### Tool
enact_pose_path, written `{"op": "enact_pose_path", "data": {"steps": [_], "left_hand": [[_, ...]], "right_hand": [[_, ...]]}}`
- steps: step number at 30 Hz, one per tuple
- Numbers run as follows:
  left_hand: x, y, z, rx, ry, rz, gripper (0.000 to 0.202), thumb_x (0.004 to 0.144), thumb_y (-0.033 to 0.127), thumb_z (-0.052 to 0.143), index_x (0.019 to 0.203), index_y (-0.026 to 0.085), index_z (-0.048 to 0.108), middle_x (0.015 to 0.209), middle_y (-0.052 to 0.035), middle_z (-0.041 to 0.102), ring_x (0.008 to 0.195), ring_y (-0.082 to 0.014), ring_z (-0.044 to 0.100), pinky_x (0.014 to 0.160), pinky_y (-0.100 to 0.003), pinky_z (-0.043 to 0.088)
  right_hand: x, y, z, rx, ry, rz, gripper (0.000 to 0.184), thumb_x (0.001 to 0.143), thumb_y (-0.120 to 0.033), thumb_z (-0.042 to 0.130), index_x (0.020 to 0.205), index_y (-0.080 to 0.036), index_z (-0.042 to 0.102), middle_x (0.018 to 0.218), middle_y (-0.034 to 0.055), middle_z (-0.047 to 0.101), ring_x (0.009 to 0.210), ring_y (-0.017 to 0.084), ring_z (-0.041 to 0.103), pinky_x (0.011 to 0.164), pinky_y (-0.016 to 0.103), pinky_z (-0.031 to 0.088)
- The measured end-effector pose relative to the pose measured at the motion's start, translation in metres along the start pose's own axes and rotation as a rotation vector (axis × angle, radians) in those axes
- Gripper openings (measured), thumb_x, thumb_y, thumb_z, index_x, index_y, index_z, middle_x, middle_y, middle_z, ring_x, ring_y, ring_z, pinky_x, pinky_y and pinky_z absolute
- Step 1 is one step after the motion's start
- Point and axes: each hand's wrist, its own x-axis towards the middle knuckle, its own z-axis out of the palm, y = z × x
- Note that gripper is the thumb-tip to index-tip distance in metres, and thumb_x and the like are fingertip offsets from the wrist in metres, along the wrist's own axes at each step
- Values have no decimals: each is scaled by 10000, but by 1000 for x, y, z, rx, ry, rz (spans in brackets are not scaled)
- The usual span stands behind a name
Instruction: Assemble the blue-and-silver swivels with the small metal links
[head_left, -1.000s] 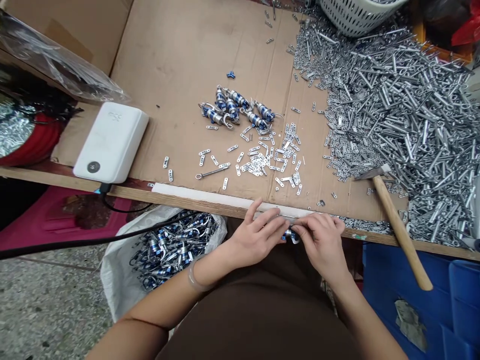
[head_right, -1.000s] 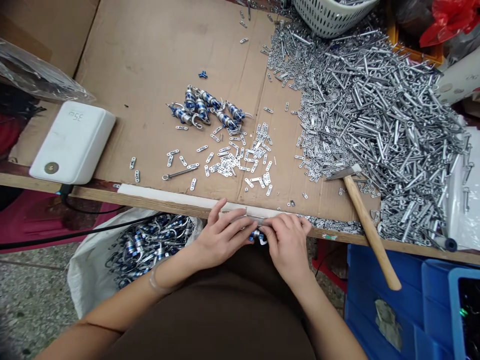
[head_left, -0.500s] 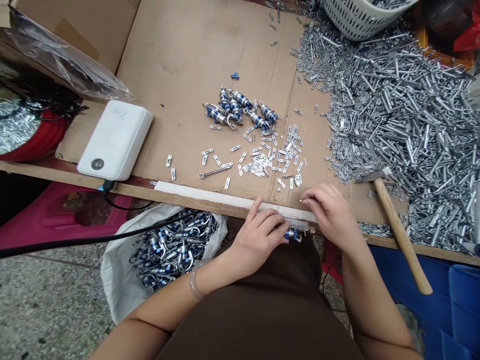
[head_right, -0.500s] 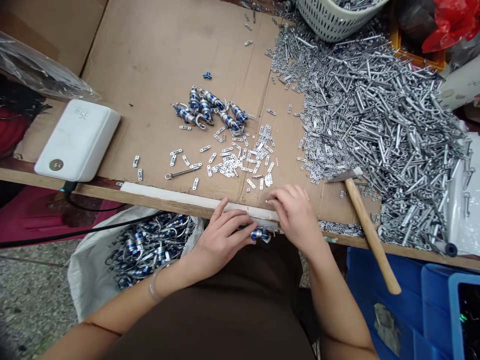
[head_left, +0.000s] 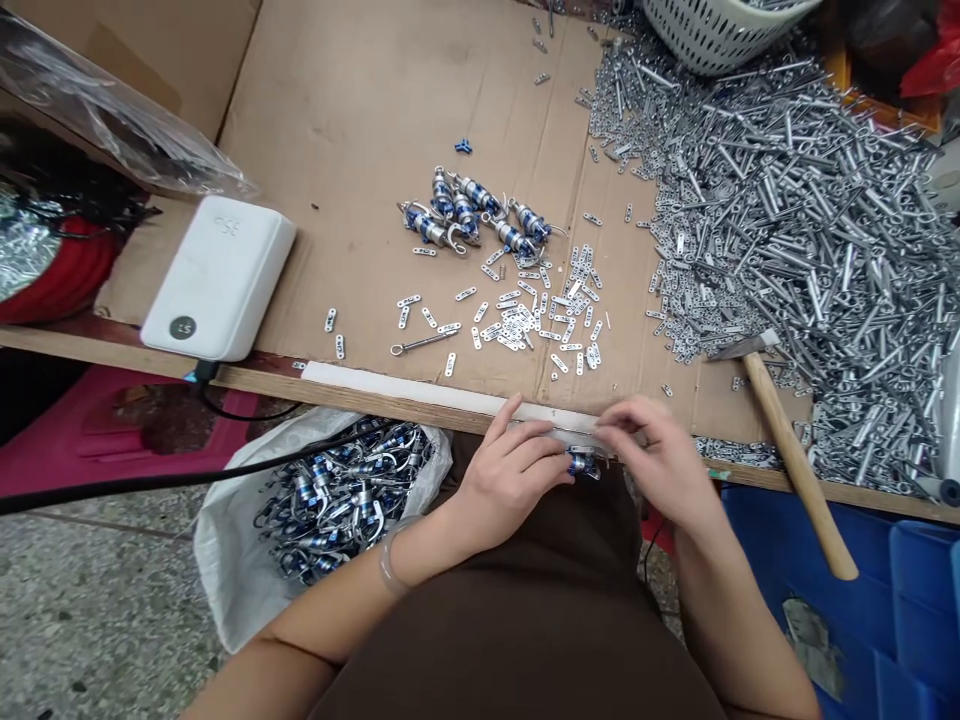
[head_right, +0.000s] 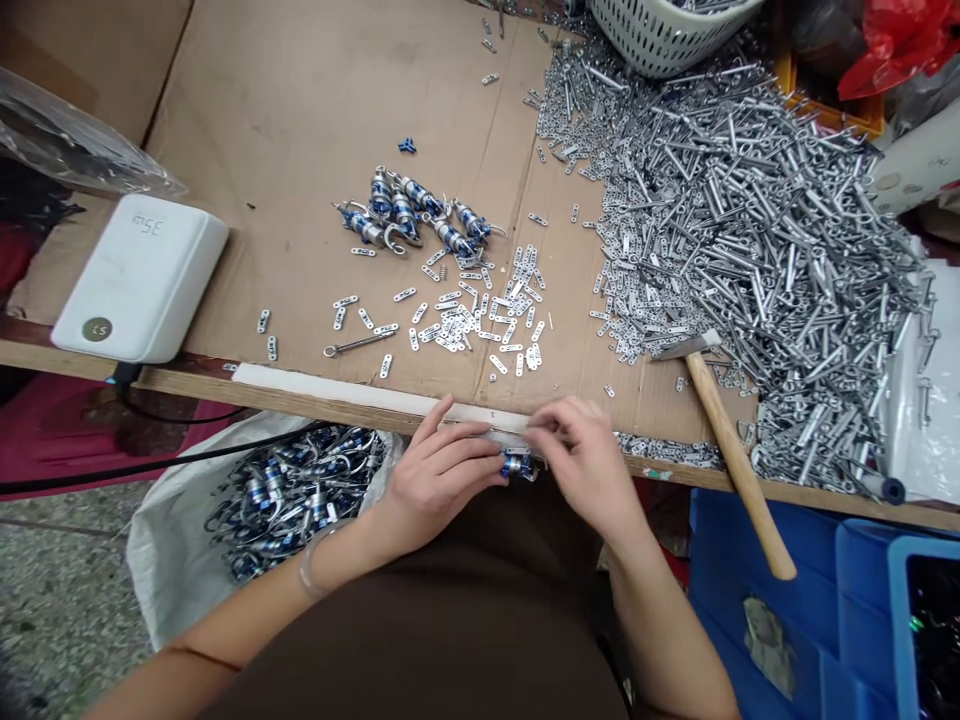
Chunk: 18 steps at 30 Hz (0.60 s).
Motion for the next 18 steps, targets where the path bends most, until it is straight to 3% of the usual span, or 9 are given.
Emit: {"op": "enact_pose_path", "data": {"steps": [2, 4, 6, 8, 10, 12, 14, 15, 18], "left_hand": [[0, 0, 0, -6, 3, -2, 54, 783, 203, 634, 824, 182, 606, 783, 20, 686, 874, -163, 621, 1023, -484, 347], [1, 0, 0, -10, 6, -4, 41, 788, 203, 627, 818, 183, 606, 780, 21, 686, 869, -160, 621, 1021, -485, 348], [1, 0, -1, -6, 1, -11, 25, 793, 201, 619, 810, 187, 608, 777, 21, 684, 863, -157, 620, 1019, -483, 351], [2, 0, -1, -2, -11, -14, 17, 793, 199, 617, 805, 189, 610, 776, 18, 681, 859, -157, 619, 1017, -483, 352], [2, 0, -2, -5, -21, -14, 20, 790, 198, 621, 803, 188, 610, 776, 17, 680, 859, -160, 620, 1015, -487, 351], [2, 0, -2, -10, -27, -14, 24, 789, 202, 622, 804, 188, 610, 779, 17, 681, 862, -161, 620, 1014, -492, 349], [2, 0, -2, -12, -28, -18, 24, 793, 209, 619, 805, 190, 609, 779, 19, 681, 862, -160, 619, 1017, -493, 346], [2, 0, -2, -12, -30, -21, 24, 796, 212, 616, 807, 192, 609, 778, 20, 681, 861, -159, 619, 1019, -493, 342], [2, -1, -2, -13, -34, -17, 29, 799, 218, 612, 811, 192, 607, 782, 20, 683, 855, -158, 621, 1024, -493, 336]], "right_hand": [[1, 18, -16, -52, 278, 79, 142, 814, -341, 518, 819, -211, 575, 830, 32, 583, 801, 182, 513, 714, 328, 400], [3, 44, -33, -279, 594, 205, 277, 776, -402, 547, 944, -182, 567, 944, 96, 561, 894, 245, 492, 756, 394, 382], [5, 69, -48, -490, 705, 325, 408, 743, -443, 560, 1017, -141, 543, 1005, 153, 531, 953, 310, 460, 777, 456, 356], [6, 82, -55, -568, 670, 349, 383, 765, -426, 517, 1010, -132, 539, 984, 159, 543, 940, 322, 472, 769, 462, 360], [0, 78, -53, -578, 649, 294, 311, 811, -374, 449, 1003, -146, 538, 928, 137, 574, 881, 293, 516, 726, 416, 390], [-14, 58, -43, -580, 612, 217, 279, 842, -344, 408, 1008, -162, 539, 823, 107, 596, 753, 248, 557, 629, 351, 408], [-33, 33, -29, -547, 415, 82, 234, 855, -319, 404, 969, -192, 564, 660, 54, 585, 581, 196, 552, 536, 301, 398], [-43, 21, -22, -503, 322, -16, 234, 851, -279, 417, 1025, -206, 555, 717, 54, 612, 616, 187, 577, 565, 290, 421], [-61, -1, -5, -374, 219, -239, 368, 842, -191, 399, 1205, -207, 456, 899, 66, 642, 757, 172, 620, 657, 269, 469]]}}
